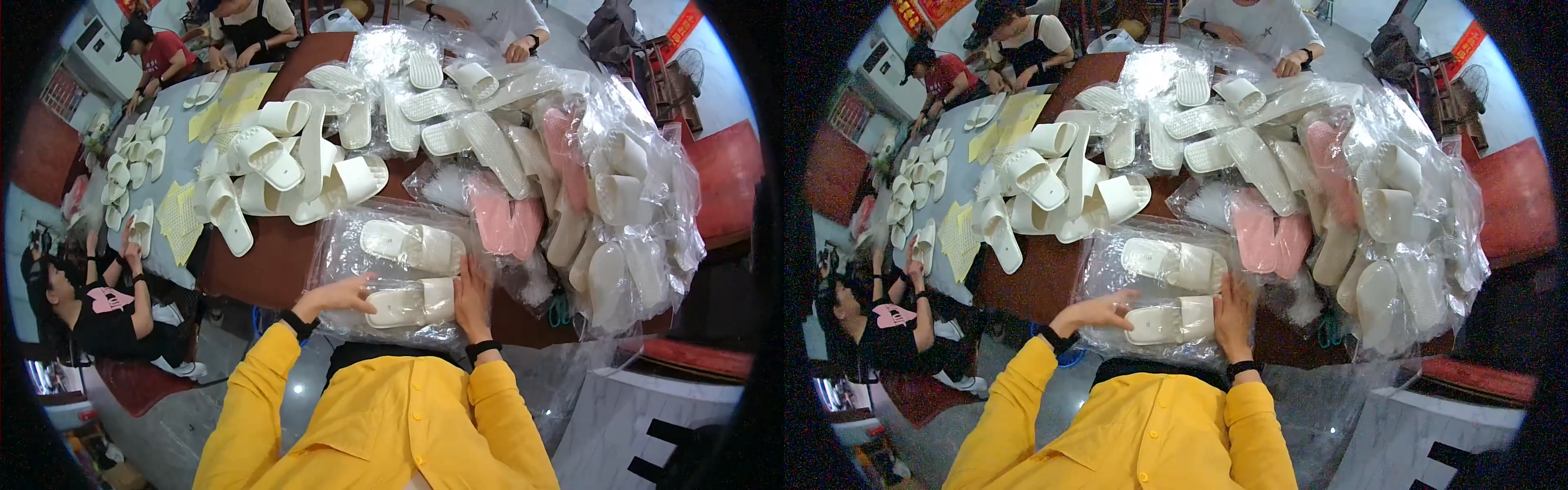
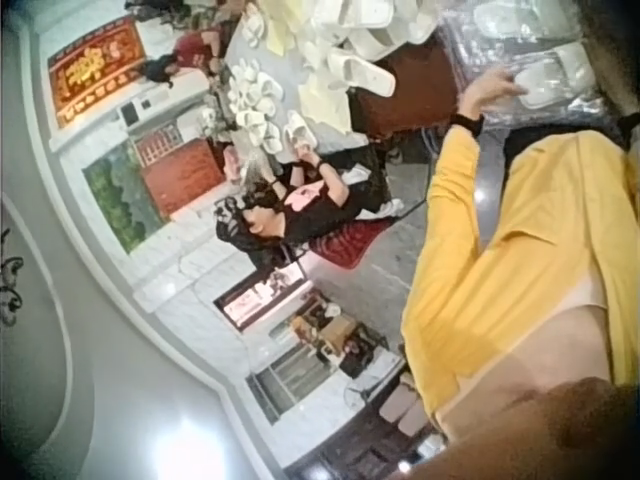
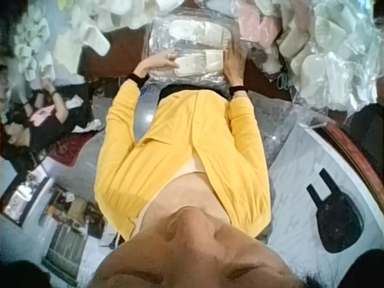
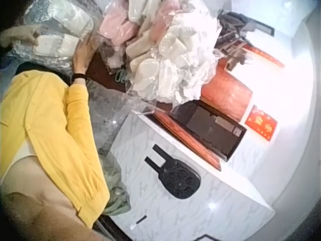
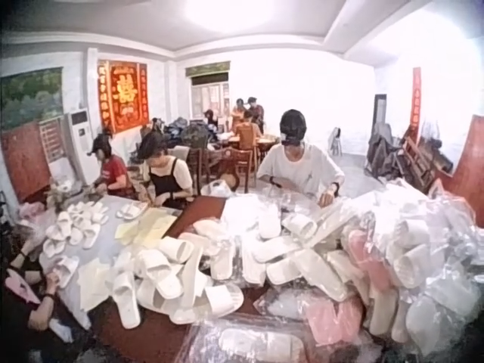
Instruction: Emptying a large sack of white slippers onto a table and then sorting them for inspection or further packaging.
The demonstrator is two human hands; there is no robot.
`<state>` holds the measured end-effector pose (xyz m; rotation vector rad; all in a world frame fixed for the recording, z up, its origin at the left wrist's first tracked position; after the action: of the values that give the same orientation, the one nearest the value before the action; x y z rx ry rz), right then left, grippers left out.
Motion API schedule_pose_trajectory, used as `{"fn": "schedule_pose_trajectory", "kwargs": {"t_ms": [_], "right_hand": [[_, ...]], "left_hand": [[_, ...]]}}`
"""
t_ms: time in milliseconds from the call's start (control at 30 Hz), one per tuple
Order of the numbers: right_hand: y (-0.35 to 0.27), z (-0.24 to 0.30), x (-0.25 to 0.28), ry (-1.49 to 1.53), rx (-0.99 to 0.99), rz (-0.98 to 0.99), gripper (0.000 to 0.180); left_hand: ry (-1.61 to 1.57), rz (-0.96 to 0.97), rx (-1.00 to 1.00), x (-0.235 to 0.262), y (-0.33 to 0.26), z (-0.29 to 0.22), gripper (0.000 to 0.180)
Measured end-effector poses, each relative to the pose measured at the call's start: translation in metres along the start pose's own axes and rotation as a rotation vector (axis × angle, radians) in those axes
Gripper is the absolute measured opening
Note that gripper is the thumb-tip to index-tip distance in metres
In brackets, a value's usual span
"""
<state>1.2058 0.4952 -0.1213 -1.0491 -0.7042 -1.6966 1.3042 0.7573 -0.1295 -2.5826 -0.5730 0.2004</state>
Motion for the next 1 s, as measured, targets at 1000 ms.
{"fn": "schedule_pose_trajectory", "kwargs": {"t_ms": [1000], "right_hand": [[-0.005,-0.007,-0.008,-0.099,-0.019,-0.019,0.063]], "left_hand": [[-0.157,-0.952,-0.301,0.085,-0.018,0.003,0.023]]}}
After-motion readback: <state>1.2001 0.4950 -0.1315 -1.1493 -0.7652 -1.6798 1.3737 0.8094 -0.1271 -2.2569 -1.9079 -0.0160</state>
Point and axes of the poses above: each hand's wrist, its own y-axis towards the middle knuckle, its own x-axis out of the back of the hand, z = x × y, the point moved 6 cm from there along y, towards the middle knuckle, and after that the axes turned 4 degrees about -x, right-handed, at the moved point
